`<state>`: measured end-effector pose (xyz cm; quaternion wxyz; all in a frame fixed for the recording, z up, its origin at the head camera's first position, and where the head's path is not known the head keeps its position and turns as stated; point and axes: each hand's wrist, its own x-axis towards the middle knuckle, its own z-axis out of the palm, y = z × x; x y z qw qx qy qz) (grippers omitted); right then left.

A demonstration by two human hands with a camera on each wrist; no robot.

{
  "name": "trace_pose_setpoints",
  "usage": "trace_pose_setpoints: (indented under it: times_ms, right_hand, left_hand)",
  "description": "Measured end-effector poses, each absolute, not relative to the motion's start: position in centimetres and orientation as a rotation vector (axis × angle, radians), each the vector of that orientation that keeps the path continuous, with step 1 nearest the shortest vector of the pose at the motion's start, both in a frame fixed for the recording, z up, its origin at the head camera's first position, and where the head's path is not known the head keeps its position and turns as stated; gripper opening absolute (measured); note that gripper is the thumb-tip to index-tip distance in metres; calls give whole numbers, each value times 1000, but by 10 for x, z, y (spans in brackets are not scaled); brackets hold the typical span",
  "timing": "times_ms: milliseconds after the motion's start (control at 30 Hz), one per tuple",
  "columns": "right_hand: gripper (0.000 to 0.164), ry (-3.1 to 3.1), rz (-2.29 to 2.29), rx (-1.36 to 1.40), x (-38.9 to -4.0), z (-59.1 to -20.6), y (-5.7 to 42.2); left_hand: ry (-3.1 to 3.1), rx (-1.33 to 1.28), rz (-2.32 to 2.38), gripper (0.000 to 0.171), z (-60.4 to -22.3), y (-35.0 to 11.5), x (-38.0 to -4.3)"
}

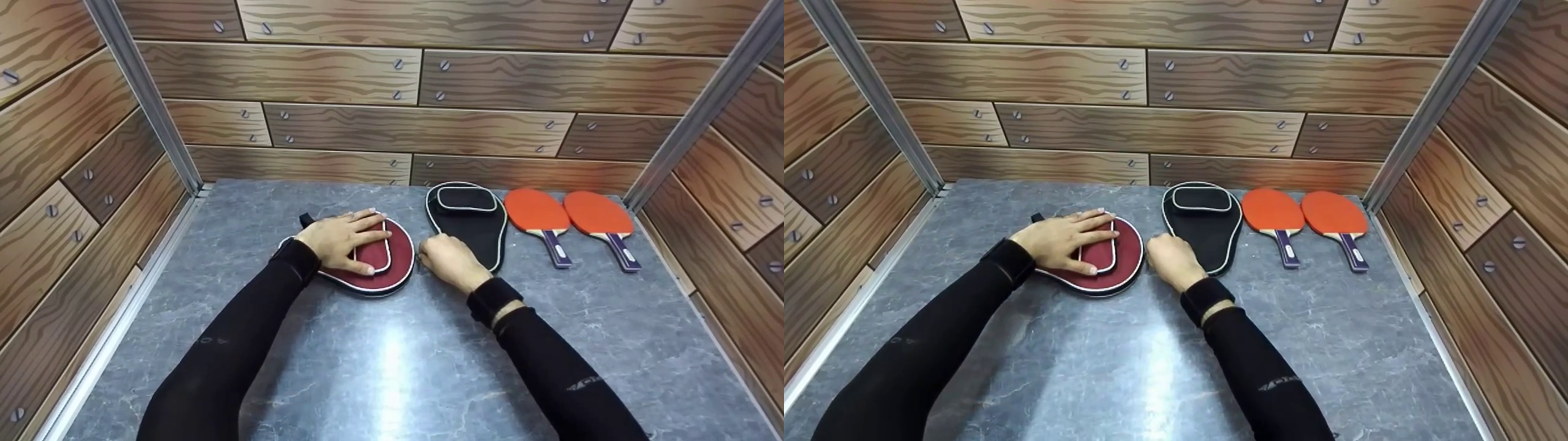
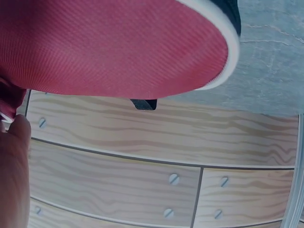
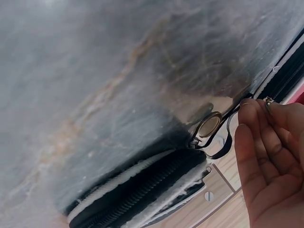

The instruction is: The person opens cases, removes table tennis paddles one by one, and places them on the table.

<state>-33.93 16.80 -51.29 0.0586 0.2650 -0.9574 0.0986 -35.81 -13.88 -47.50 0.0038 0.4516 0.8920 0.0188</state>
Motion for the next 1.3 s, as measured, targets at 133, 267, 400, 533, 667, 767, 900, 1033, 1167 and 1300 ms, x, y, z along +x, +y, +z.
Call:
trace_pose_setpoints:
  times_ms: [133, 267, 400, 533, 667, 767, 900, 1033, 1167, 1300]
  right_hand:
    - [23, -2889, 325, 829, -335, -513, 169]
    - [22, -2873, 332, 865, -331, -512, 168]
    - [19, -2870, 326, 883, -327, -512, 168]
    - [16, -2864, 316, 914, -323, -512, 167]
    - [12, -2853, 318, 966, -317, -512, 166]
    - [12, -2848, 322, 993, -312, -511, 163]
    - [13, -2850, 307, 1015, -305, -509, 158]
    - [11, -2854, 278, 1045, -297, -509, 152]
    - [12, -2842, 239, 1095, -291, -509, 144]
    - [13, -2835, 231, 1139, -287, -508, 134]
  left_hand:
    - [2825, 1339, 73, 86, -475, -136, -356]
    - [2851, 1252, 75, 86, -475, -132, -355]
    - [2878, 1193, 46, 86, -473, -128, -355]
    - [2898, 1146, 29, 86, -473, -125, -355]
    - [2924, 1109, 17, 86, -472, -123, -355]
    - [2943, 1093, -1, 87, -473, -122, -356]
    - [2943, 1082, -17, 86, -472, -121, -355]
    - [2936, 1066, -25, 86, -469, -120, -353]
    - [2937, 1056, -17, 86, -468, -120, -353]
    - [2942, 1062, -9, 86, -469, -120, -354]
